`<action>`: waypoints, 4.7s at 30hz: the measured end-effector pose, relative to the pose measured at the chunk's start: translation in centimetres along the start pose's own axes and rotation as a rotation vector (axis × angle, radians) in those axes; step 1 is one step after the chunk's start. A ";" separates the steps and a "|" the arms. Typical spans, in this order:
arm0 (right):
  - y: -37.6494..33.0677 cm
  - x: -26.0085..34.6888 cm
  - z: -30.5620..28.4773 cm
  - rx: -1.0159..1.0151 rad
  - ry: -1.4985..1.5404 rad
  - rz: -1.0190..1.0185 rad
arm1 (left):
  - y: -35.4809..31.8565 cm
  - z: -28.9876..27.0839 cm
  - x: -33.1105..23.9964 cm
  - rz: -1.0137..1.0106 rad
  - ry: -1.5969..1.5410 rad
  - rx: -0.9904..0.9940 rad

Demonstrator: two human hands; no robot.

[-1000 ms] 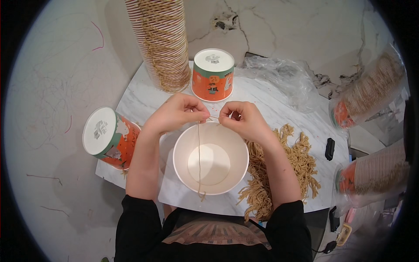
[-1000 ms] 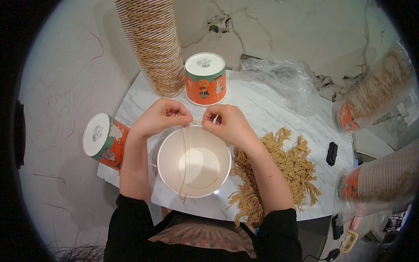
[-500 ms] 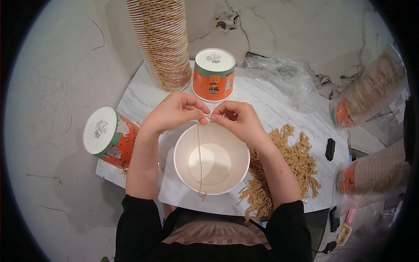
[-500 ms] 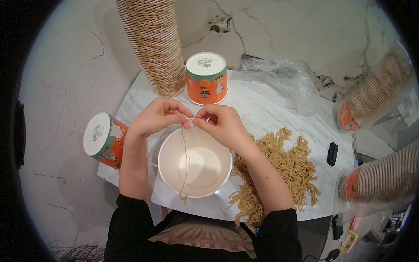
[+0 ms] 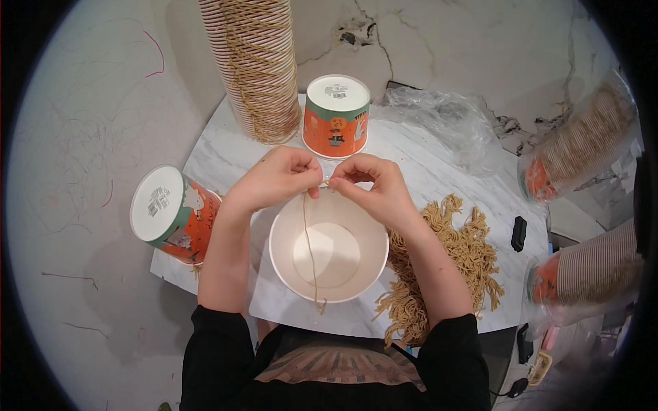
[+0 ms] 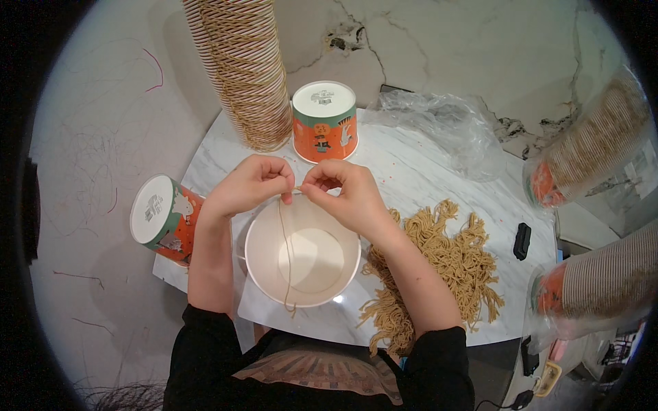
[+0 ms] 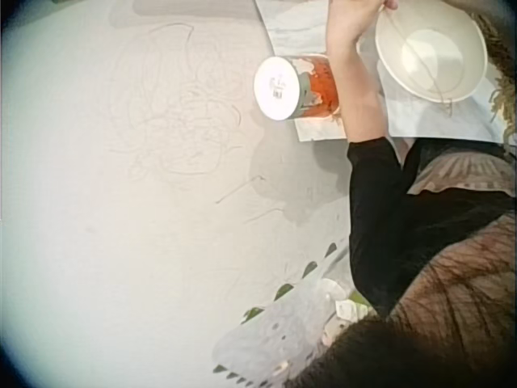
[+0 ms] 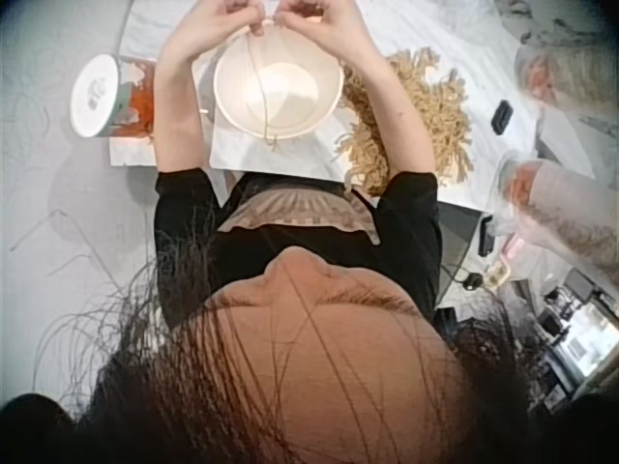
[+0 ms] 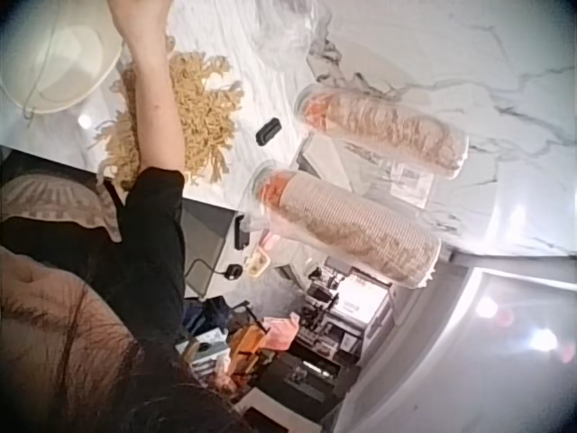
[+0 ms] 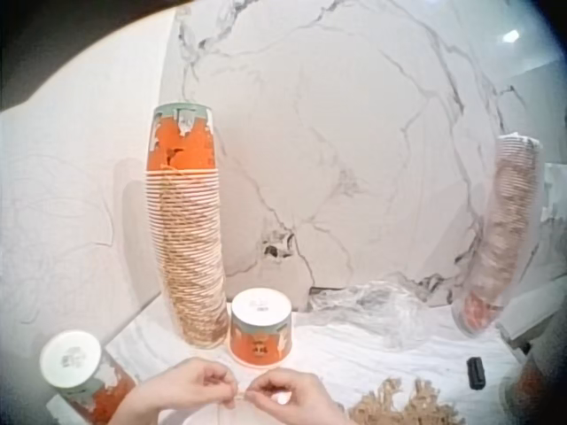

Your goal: Attaching a thin string to a decorative paper cup by threading it through pre-punched holes.

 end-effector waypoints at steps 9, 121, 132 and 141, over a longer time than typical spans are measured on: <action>-0.1 -0.7 0.2 0.031 0.055 0.082 | 0.3 0.0 0.7 -0.015 0.063 -0.003; 0.1 -9.1 3.6 0.411 0.995 0.510 | 0.5 -1.0 -0.2 0.014 0.486 -0.357; -0.2 -8.1 3.2 0.369 1.030 0.578 | 0.4 -0.5 -0.3 0.034 0.541 -0.189; 0.1 -8.6 3.2 0.462 1.054 0.451 | 0.5 -0.8 -0.4 0.045 0.503 -0.192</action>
Point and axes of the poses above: each hand's wrist, its own y-axis towards the middle knuckle, its own z-axis out of the palm, x = y × z, the point moved 7 cm from there along y, towards the middle knuckle, and after that the axes turned 5 degrees about -y, right-handed, at the moved point
